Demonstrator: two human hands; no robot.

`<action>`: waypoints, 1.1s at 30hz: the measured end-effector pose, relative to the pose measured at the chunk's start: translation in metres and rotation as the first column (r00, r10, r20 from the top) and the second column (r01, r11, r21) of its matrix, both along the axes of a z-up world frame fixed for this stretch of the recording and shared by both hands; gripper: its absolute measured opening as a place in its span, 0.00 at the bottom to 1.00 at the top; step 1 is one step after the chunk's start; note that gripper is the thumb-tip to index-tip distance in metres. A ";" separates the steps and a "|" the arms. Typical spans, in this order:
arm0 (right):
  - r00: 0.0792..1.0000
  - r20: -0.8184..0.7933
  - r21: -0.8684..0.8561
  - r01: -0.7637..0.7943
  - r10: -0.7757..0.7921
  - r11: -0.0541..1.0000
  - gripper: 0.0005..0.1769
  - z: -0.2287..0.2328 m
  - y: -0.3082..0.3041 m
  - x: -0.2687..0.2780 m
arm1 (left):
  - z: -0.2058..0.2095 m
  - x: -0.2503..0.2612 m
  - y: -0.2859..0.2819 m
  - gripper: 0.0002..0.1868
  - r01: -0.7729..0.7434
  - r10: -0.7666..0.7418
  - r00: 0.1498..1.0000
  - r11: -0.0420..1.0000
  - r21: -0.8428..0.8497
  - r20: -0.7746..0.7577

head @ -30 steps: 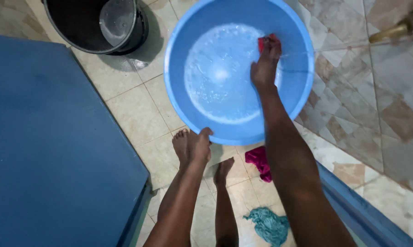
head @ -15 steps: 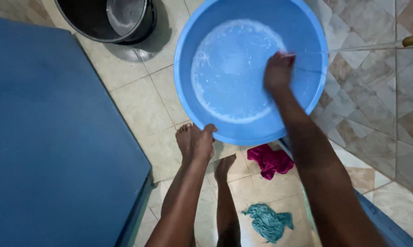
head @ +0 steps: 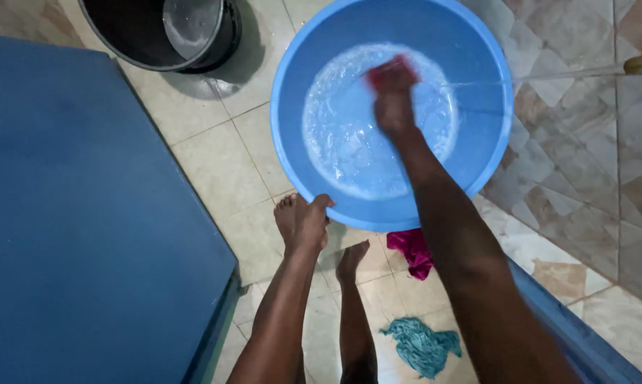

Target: Cleaning a blue plastic wash basin and a bucket in a tiled bathroom setting using a red sponge.

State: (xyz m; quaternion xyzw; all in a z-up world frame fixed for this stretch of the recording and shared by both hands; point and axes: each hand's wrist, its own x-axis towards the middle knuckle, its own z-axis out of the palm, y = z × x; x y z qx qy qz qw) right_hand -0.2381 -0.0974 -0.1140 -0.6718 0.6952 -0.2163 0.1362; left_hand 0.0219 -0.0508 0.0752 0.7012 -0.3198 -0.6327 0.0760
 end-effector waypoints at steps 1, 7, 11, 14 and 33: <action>0.803 -0.514 -0.176 0.246 -0.302 0.953 0.23 -0.006 -0.005 -0.019 | -0.015 0.002 0.004 0.10 -0.004 0.005 1.000 0.999 0.047 -0.009; 0.699 0.714 0.289 -0.333 0.029 0.898 0.15 -0.004 0.035 0.052 | 0.030 -0.007 -0.025 0.12 0.143 -0.148 0.988 0.984 0.102 0.044; 0.597 0.780 0.362 -0.188 -0.187 0.913 0.19 0.046 0.059 0.095 | -0.016 0.001 -0.002 0.18 -0.023 0.031 0.997 0.994 0.105 -0.068; 0.430 0.901 0.142 -0.163 -0.059 0.976 0.18 0.088 0.048 0.131 | -0.011 0.004 -0.013 0.21 0.260 -0.255 0.964 0.964 -0.061 0.082; 0.773 -0.132 -0.277 0.573 -0.621 0.771 0.17 -0.022 -0.044 -0.054 | 0.019 0.002 -0.013 0.26 -0.182 0.188 0.965 0.982 0.048 -0.185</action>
